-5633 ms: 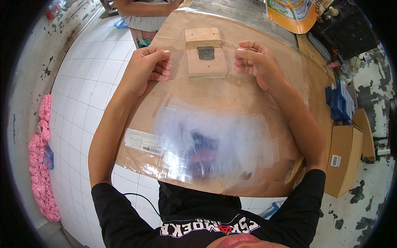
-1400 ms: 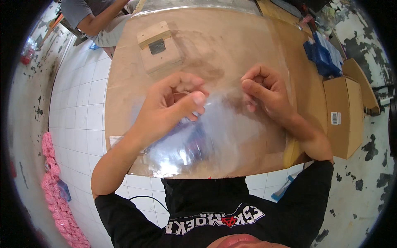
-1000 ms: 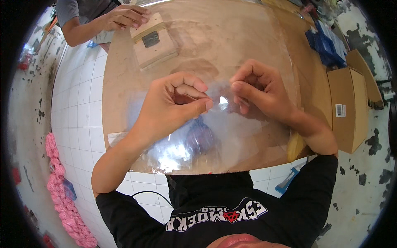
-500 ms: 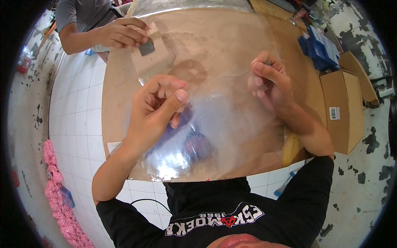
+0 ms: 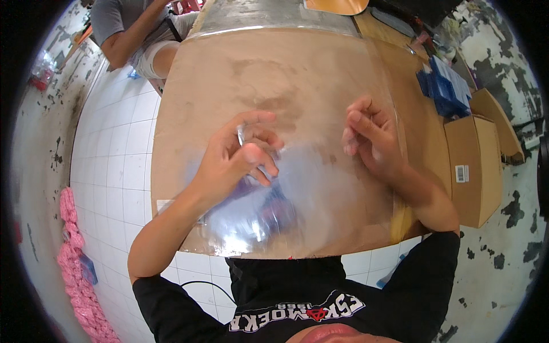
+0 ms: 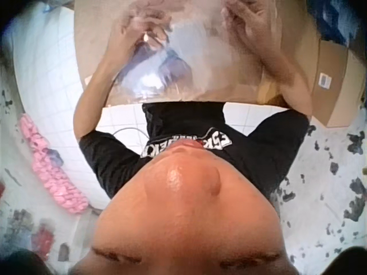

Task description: The person separates and handles thin clear plastic sheets on a workspace, folding one sheet and placing it aside.

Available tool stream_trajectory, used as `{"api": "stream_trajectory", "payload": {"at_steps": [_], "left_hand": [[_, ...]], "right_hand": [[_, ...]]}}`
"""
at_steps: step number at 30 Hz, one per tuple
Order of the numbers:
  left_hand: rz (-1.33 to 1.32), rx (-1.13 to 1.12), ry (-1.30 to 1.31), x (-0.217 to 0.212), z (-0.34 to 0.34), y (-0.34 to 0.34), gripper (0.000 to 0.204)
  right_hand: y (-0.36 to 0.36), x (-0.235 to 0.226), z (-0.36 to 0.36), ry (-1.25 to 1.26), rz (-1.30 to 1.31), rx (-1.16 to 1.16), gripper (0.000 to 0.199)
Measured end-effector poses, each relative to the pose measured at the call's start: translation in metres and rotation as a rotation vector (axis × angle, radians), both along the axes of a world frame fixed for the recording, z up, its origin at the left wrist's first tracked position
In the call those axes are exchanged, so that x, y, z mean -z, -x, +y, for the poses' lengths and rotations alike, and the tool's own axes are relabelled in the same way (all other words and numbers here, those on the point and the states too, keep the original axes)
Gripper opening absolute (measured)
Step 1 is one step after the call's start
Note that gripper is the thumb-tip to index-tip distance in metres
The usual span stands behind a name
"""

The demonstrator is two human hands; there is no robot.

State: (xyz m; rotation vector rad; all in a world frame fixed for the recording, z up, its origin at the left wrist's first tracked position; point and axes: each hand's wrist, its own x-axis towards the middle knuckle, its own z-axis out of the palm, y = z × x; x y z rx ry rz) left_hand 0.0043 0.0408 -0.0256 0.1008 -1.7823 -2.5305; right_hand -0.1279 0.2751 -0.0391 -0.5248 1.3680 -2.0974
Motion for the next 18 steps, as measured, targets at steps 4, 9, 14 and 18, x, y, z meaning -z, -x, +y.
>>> {"api": "stream_trajectory", "payload": {"at_steps": [4, 9, 14, 18], "left_hand": [[-0.073, 0.032, 0.168, 0.014, -0.011, 0.004, 0.022], [-0.116, 0.030, 0.158, 0.009, -0.010, 0.006, 0.014], [-0.048, 0.019, 0.106, 0.019, -0.013, 0.008, 0.013], [-0.044, 0.007, 0.067, 0.021, -0.013, 0.009, 0.013]], "right_hand": [[-0.002, 0.008, -0.004, -0.042, 0.146, -0.100, 0.010], [-0.003, 0.004, -0.007, -0.241, 0.126, -0.136, 0.010], [0.000, 0.007, -0.007, -0.196, 0.136, -0.140, 0.011], [0.000, 0.009, -0.007, -0.212, 0.160, -0.122, 0.011]]}}
